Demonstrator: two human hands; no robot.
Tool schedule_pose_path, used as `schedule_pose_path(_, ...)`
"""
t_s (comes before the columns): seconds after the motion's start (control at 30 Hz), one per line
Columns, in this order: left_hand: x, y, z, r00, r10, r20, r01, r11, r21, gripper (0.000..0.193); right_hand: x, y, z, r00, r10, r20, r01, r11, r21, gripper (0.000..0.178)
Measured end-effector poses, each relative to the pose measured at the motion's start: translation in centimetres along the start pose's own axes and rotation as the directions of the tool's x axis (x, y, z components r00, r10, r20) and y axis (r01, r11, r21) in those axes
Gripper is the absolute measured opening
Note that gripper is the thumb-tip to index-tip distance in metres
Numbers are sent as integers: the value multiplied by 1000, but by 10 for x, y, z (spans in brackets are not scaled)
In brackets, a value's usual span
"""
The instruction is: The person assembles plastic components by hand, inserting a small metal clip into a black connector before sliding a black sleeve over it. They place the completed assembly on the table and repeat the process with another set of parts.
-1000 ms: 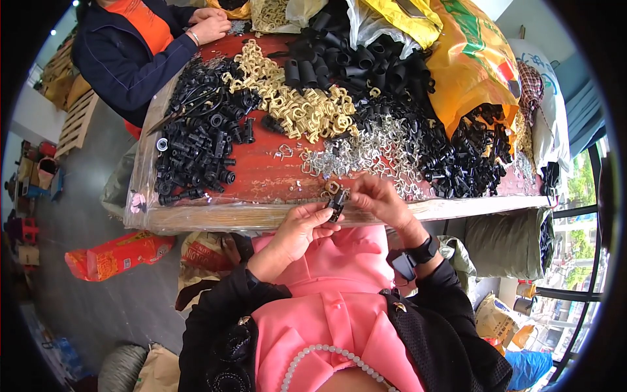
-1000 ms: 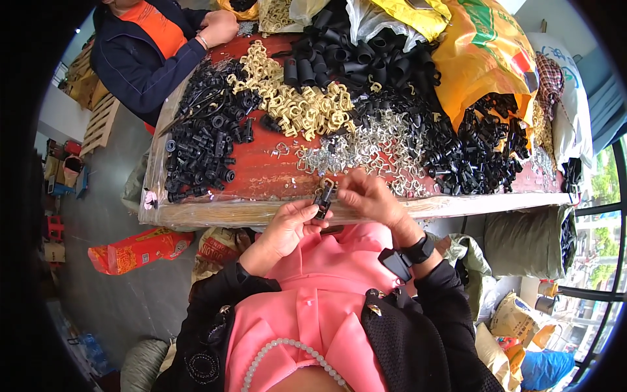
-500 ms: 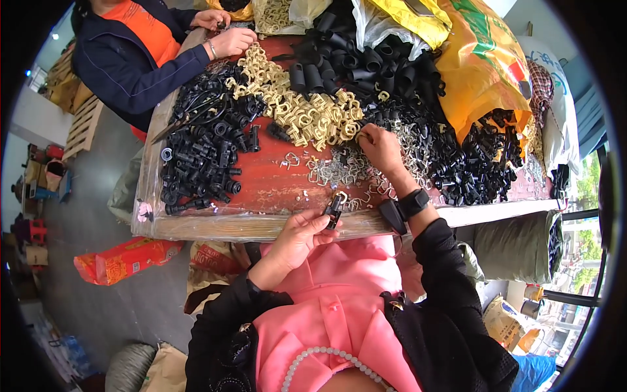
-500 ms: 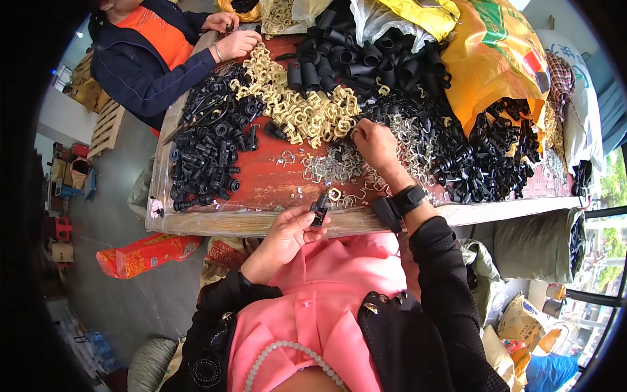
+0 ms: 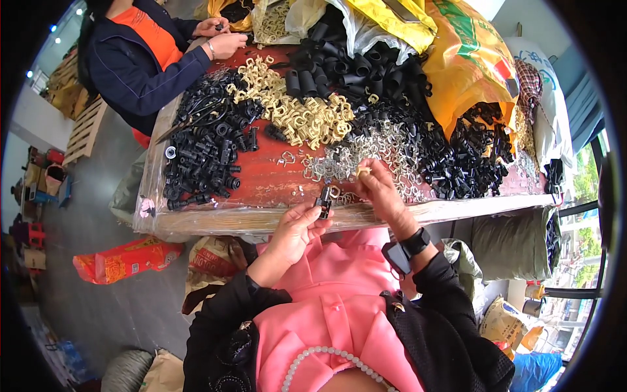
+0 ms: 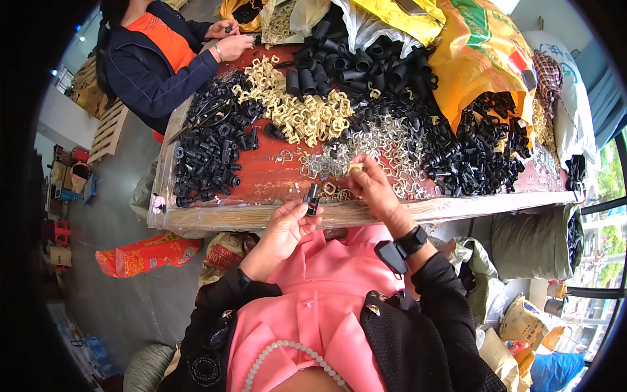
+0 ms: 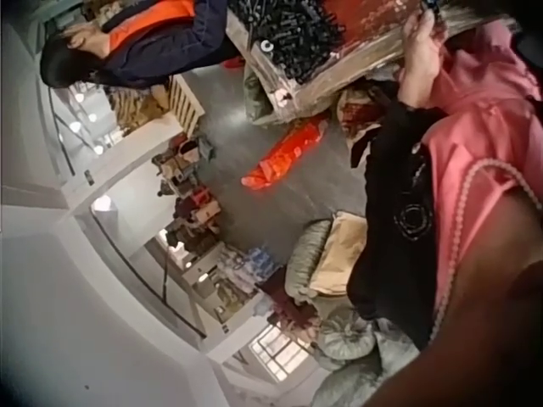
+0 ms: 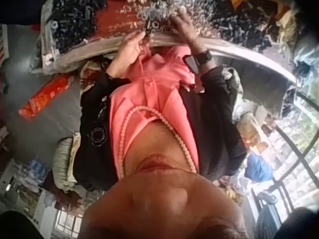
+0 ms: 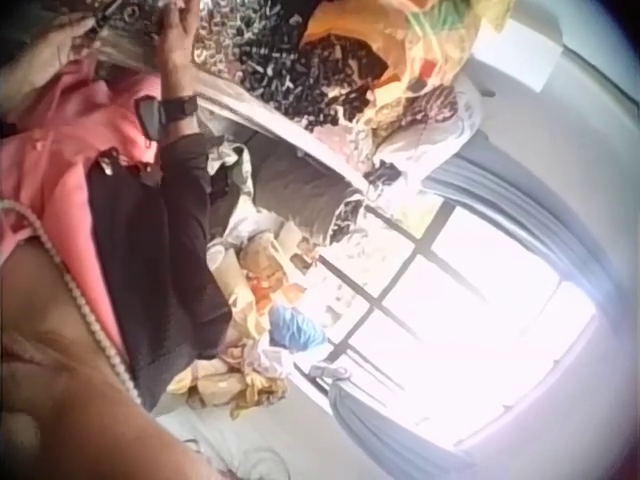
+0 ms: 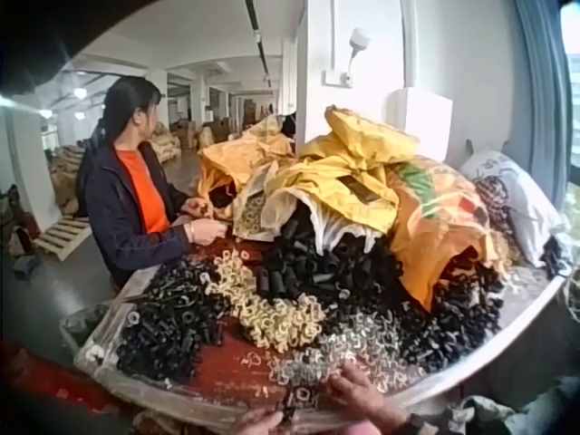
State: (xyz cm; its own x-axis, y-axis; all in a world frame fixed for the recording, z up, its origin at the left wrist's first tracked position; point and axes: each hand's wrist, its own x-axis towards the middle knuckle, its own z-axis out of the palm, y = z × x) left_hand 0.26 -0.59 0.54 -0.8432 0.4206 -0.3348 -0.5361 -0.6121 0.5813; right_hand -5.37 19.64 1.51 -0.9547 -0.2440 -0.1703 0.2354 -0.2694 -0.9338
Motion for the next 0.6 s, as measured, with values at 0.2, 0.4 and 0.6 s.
schedule_pose_path(0.2, 0, 3, 13, 998, 28, 49, -21, 990, -139, 19, -24, 14, 31, 980, -115, 165, 125, 991, -47, 10)
schedule_pose_path(0.4, 1, 1, 8, 995, 61, 73, -46, 980, -194, 19, -25, 23, 38, 925, -184, 333, 241, 961, -139, 13)
schedule_pose_path(0.6, 10, 1, 1, 997, 44, 61, -33, 983, -179, 18, -23, 19, 41, 951, -155, 266, 163, 987, -7, 12)
